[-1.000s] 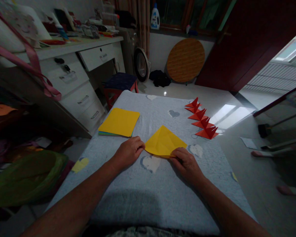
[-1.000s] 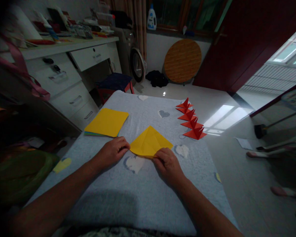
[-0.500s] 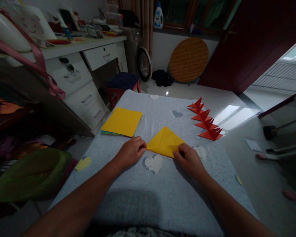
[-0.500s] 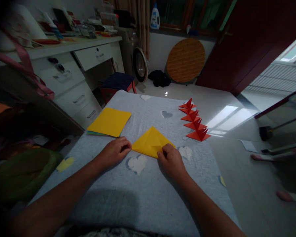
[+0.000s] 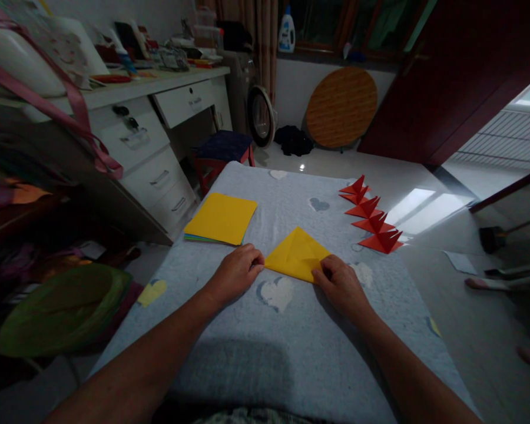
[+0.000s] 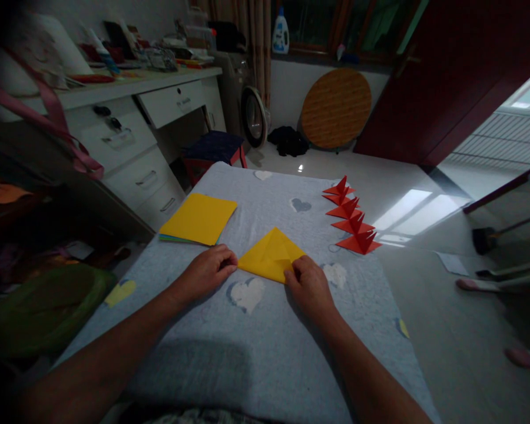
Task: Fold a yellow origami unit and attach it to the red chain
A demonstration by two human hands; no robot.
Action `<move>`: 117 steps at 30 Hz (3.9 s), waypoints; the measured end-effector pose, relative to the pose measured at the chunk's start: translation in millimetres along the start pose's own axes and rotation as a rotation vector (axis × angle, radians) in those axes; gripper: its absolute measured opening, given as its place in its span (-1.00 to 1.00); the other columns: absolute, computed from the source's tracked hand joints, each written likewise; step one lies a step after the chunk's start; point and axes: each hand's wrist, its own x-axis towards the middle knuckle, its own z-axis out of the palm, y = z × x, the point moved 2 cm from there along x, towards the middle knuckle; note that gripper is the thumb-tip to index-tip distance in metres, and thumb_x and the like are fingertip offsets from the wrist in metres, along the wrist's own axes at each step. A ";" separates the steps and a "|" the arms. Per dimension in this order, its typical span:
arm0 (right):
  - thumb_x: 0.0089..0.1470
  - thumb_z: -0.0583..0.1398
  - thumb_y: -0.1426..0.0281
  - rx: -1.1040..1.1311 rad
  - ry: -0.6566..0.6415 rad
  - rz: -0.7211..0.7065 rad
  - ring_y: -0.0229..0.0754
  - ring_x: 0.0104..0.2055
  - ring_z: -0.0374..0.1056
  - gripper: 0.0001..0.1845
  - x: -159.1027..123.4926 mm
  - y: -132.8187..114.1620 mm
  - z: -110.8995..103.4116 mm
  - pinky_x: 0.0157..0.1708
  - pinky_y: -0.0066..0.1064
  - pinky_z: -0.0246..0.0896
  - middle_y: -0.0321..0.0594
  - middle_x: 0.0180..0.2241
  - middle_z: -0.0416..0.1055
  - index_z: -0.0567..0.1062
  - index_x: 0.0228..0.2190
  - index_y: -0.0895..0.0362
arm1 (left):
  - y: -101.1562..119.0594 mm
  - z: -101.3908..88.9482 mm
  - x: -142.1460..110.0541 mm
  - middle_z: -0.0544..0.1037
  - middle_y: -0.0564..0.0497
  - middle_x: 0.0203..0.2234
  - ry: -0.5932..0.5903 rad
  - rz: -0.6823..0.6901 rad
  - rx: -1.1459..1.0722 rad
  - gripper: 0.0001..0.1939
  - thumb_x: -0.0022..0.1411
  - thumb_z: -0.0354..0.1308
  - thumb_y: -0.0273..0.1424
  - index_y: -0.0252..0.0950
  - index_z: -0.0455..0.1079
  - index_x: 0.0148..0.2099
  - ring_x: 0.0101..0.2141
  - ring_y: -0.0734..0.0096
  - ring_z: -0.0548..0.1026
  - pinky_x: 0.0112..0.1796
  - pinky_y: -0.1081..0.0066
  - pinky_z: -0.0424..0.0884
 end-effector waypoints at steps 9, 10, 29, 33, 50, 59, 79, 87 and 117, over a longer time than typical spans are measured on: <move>0.05 0.12 0.39 -0.009 -0.010 0.009 -0.23 -0.49 0.19 -0.74 0.6 -1.4 0.2 -0.46 -0.37 0.01 -0.25 -0.52 0.28 0.21 -0.63 0.07 | 2.5 -1.0 0.2 0.46 -0.02 -0.35 -0.006 -0.012 0.025 -0.90 0.23 0.08 -0.52 -0.29 0.40 -0.32 -0.26 0.30 0.44 -0.21 0.35 0.33; 0.05 0.12 0.40 -0.012 -0.004 0.004 -0.23 -0.49 0.19 -0.74 0.7 -1.7 0.3 -0.46 -0.37 0.01 -0.25 -0.52 0.28 0.21 -0.63 0.07 | 2.9 -1.0 0.2 0.46 -0.02 -0.35 -0.008 -0.014 0.028 -0.90 0.23 0.09 -0.51 -0.29 0.39 -0.33 -0.26 0.30 0.44 -0.22 0.35 0.33; 0.05 0.12 0.42 -0.023 -0.010 0.011 -0.21 -0.46 0.21 -0.75 0.3 0.0 2.4 -0.42 -0.35 0.05 -0.24 -0.49 0.28 0.23 -0.62 0.07 | 9.5 1.0 1.1 0.42 0.00 -0.39 0.021 -0.067 0.083 -0.87 0.23 0.06 -0.53 -0.27 0.33 -0.37 -0.29 0.30 0.41 -0.21 0.34 0.32; 0.04 0.13 0.42 -0.028 -0.036 0.020 -0.20 -0.45 0.22 -0.76 -0.4 -0.6 1.2 -0.41 -0.35 0.06 -0.23 -0.48 0.29 0.24 -0.62 0.08 | 9.9 1.4 1.1 0.41 -0.02 -0.37 0.021 -0.066 0.094 -0.88 0.23 0.06 -0.54 -0.28 0.33 -0.36 -0.28 0.29 0.41 -0.21 0.33 0.31; 0.05 0.14 0.47 -0.022 -0.080 0.064 -0.19 -0.39 0.23 -0.77 -0.9 -4.0 1.6 -0.35 -0.34 0.07 -0.21 -0.44 0.29 0.25 -0.60 0.09 | 14.4 2.9 2.1 0.43 -0.05 -0.32 -0.019 -0.111 0.209 -0.88 0.23 0.01 -0.55 -0.27 0.30 -0.33 -0.23 0.28 0.40 -0.15 0.33 0.31; 0.03 0.14 0.48 -0.018 -0.058 0.060 -0.19 -0.40 0.24 -0.78 -1.1 -2.7 2.7 -0.36 -0.35 0.08 -0.22 -0.45 0.29 0.27 -0.61 0.10 | 10.0 7.7 3.3 0.46 -0.05 -0.30 0.014 -0.109 0.192 -0.82 0.13 -0.03 -0.61 -0.26 0.29 -0.28 -0.20 0.27 0.41 -0.11 0.30 0.32; 0.02 0.16 0.47 -0.028 -0.075 0.061 -0.19 -0.41 0.23 -0.76 0.3 -3.6 1.4 -0.38 -0.35 0.07 -0.22 -0.45 0.29 0.24 -0.61 0.09 | 14.8 5.4 -9.7 0.53 -0.12 -0.10 0.209 0.282 0.261 -0.65 0.25 -0.03 -0.63 -0.33 0.37 0.04 -0.07 0.19 0.44 0.02 0.15 0.39; 0.04 0.16 0.46 -0.025 -0.080 0.069 -0.19 -0.39 0.22 -0.75 0.0 -3.0 2.3 -0.36 -0.34 0.08 -0.22 -0.44 0.28 0.23 -0.60 0.09 | 35.0 29.1 -26.2 0.53 -0.22 0.02 0.162 0.659 0.445 -0.69 0.36 -0.04 -0.55 -0.44 0.37 0.10 0.05 0.14 0.46 0.07 0.13 0.41; 0.06 0.09 0.46 -0.023 -0.076 0.025 -0.18 -0.39 0.24 -0.73 -4.2 -3.1 -0.1 -0.36 -0.35 0.09 -0.21 -0.47 0.28 0.22 -0.63 0.09 | 38.6 40.7 -48.2 0.31 -0.28 0.25 -0.037 0.250 0.553 -0.41 0.37 0.01 -0.10 -0.37 0.24 0.29 0.26 -0.07 0.23 0.14 0.06 0.28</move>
